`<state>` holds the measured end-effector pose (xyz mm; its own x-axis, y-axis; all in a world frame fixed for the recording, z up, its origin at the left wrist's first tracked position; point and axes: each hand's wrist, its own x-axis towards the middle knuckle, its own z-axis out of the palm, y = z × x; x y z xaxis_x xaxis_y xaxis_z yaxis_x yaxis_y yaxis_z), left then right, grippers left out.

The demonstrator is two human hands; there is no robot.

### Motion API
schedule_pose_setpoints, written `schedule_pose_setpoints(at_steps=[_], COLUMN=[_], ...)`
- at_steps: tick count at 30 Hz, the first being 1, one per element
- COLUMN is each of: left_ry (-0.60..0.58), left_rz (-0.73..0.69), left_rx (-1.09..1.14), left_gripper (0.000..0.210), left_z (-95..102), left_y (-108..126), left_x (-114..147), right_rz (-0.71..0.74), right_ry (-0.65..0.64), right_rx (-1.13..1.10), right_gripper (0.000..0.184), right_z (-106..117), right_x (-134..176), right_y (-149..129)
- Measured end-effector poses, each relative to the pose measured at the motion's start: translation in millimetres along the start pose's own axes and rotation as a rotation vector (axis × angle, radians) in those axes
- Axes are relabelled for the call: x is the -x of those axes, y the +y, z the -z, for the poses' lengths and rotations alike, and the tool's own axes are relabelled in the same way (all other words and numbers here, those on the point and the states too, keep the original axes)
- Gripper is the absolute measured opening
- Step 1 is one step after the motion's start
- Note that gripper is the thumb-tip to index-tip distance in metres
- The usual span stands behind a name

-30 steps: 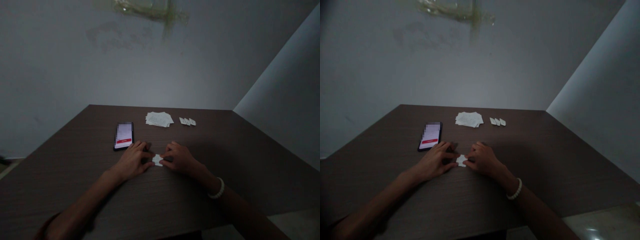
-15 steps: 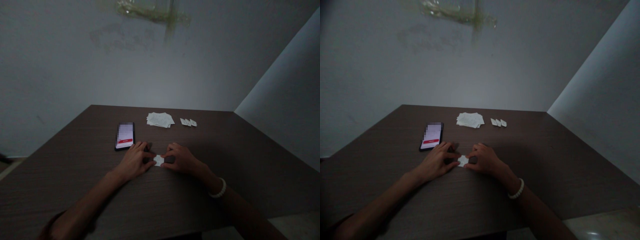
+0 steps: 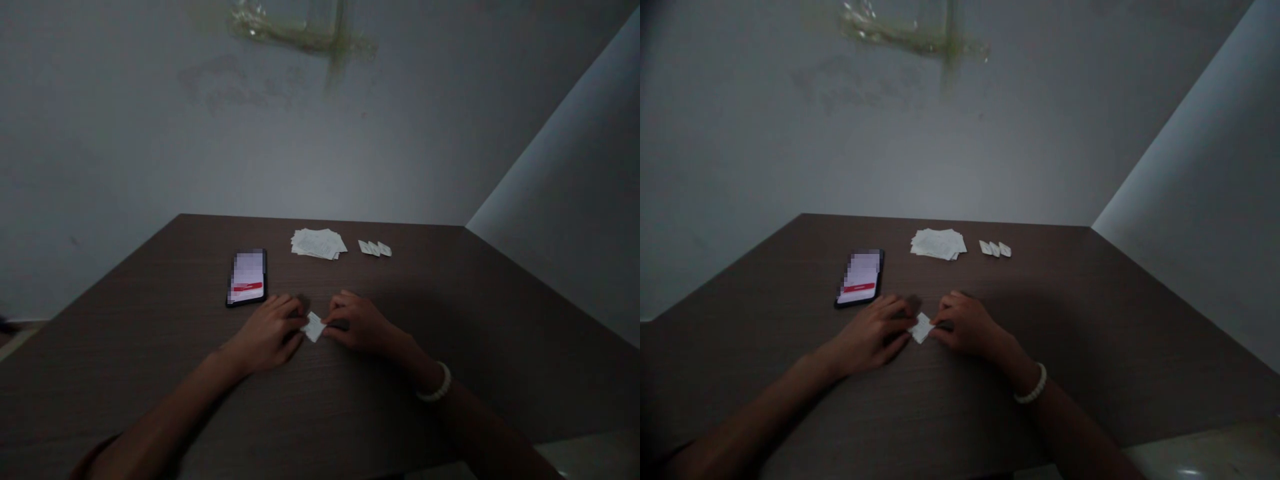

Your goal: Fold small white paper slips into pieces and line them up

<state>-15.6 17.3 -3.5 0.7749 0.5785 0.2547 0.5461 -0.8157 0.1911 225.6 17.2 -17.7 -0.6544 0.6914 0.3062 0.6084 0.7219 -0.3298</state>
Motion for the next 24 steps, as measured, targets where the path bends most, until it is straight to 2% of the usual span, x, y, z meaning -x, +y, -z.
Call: schedule_pose_setpoints(at_steps=[6, 12, 18, 24], left_ry=[-0.031, 0.009, 0.036, 0.040], left_rz=[-0.054, -0.017, 0.071, 0.069], left_rx=[0.003, 0.022, -0.057, -0.100], left_gripper=[0.025, 0.021, 0.021, 0.022], left_z=[0.2, -4.9, -5.9, -5.1], left_y=[4.4, 2.4, 1.7, 1.6], left_x=[-0.1, -1.2, -1.6, -0.4], right_rz=[0.001, 0.011, 0.024, 0.024], right_ry=[0.003, -0.006, -0.010, 0.003], right_rx=[0.008, 0.019, 0.027, 0.043], right_gripper=[0.016, 0.017, 0.020, 0.016], right_z=[2.0, 0.4, 0.6, -0.2], right_x=[-1.6, -2.6, -1.7, -0.9], right_y=[-2.3, -0.1, 0.5, 1.7])
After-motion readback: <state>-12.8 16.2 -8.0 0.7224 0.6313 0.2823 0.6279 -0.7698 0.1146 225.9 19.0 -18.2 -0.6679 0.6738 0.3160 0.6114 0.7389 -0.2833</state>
